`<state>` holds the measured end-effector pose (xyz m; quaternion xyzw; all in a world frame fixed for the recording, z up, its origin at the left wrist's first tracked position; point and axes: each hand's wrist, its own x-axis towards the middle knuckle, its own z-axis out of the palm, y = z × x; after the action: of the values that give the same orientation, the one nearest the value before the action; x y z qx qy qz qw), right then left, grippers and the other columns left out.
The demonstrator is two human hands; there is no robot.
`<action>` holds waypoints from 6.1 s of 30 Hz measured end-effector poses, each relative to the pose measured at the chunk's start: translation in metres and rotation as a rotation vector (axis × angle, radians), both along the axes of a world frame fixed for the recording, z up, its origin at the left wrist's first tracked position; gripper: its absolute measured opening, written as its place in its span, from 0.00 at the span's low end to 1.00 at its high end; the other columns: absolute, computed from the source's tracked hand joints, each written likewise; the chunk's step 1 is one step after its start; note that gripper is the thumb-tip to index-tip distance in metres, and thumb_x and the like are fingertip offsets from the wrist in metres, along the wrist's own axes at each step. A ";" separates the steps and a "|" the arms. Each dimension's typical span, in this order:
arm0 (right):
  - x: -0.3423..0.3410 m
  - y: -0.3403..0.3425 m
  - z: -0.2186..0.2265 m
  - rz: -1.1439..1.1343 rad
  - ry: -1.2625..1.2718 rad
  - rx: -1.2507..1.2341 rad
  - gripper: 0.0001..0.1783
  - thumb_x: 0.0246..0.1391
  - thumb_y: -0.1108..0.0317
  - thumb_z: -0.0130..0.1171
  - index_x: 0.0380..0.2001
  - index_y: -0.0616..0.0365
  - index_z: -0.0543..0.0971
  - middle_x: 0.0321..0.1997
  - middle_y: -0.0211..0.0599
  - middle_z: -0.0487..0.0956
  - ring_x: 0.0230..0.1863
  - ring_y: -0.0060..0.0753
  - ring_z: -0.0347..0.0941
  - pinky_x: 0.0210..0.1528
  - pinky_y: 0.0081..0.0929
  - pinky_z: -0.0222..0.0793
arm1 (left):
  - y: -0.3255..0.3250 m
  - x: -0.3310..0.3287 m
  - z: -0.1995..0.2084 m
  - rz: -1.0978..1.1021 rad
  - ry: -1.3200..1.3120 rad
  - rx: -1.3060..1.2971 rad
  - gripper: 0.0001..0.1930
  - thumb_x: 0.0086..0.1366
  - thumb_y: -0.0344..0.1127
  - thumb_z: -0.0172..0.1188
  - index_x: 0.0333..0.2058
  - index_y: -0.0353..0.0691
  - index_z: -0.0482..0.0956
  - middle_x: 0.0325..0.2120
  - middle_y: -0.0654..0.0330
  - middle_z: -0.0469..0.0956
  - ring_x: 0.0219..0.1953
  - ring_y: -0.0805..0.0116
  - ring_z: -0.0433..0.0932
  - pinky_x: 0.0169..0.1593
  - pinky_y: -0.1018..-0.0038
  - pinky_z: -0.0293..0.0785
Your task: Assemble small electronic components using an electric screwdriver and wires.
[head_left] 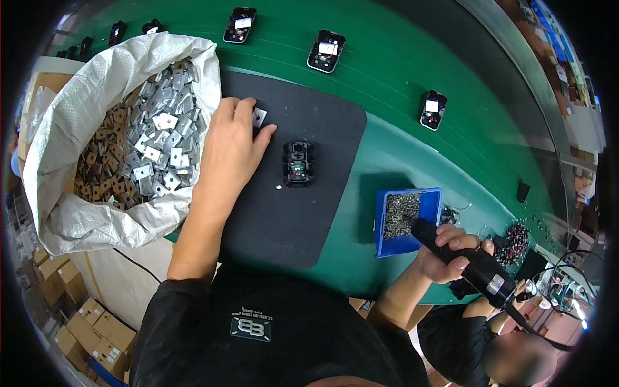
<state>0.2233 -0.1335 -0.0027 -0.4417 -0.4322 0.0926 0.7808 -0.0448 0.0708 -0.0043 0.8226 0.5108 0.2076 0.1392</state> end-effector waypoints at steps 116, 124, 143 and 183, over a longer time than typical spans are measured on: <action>-0.059 0.004 0.071 0.266 0.244 0.174 0.31 0.52 0.59 0.68 0.56 0.52 0.66 0.27 0.23 0.74 0.20 0.18 0.70 0.27 0.17 0.69 | -0.093 0.067 0.000 -0.935 -0.667 -0.208 0.19 0.44 0.35 0.73 0.35 0.31 0.82 0.32 0.54 0.84 0.30 0.62 0.81 0.33 0.72 0.74; -0.065 0.016 0.063 0.331 0.225 0.163 0.35 0.47 0.54 0.72 0.55 0.52 0.66 0.26 0.21 0.74 0.20 0.18 0.70 0.26 0.17 0.68 | -0.043 -0.012 -0.003 -0.713 -0.766 0.058 0.40 0.50 0.60 0.69 0.51 0.31 0.74 0.41 0.48 0.81 0.38 0.54 0.81 0.39 0.64 0.72; -0.110 0.082 0.035 0.451 0.182 0.085 0.31 0.54 0.70 0.64 0.56 0.51 0.58 0.29 0.35 0.75 0.27 0.35 0.74 0.32 0.35 0.73 | -0.034 -0.012 -0.013 -0.559 -0.259 -0.286 0.38 0.36 0.37 0.74 0.53 0.45 0.75 0.43 0.61 0.75 0.46 0.60 0.73 0.52 0.63 0.62; -0.107 0.105 0.030 0.399 0.272 0.103 0.30 0.52 0.74 0.62 0.54 0.65 0.59 0.23 0.35 0.73 0.22 0.31 0.74 0.28 0.25 0.74 | -0.042 -0.008 -0.017 -0.554 -0.272 -0.213 0.35 0.37 0.34 0.73 0.51 0.45 0.77 0.42 0.61 0.76 0.44 0.59 0.73 0.50 0.65 0.64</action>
<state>0.1165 -0.0283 0.0268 -0.2909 -0.4060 0.2813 0.8194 -0.0525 0.0285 -0.0214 0.8759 0.2630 0.2151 0.3426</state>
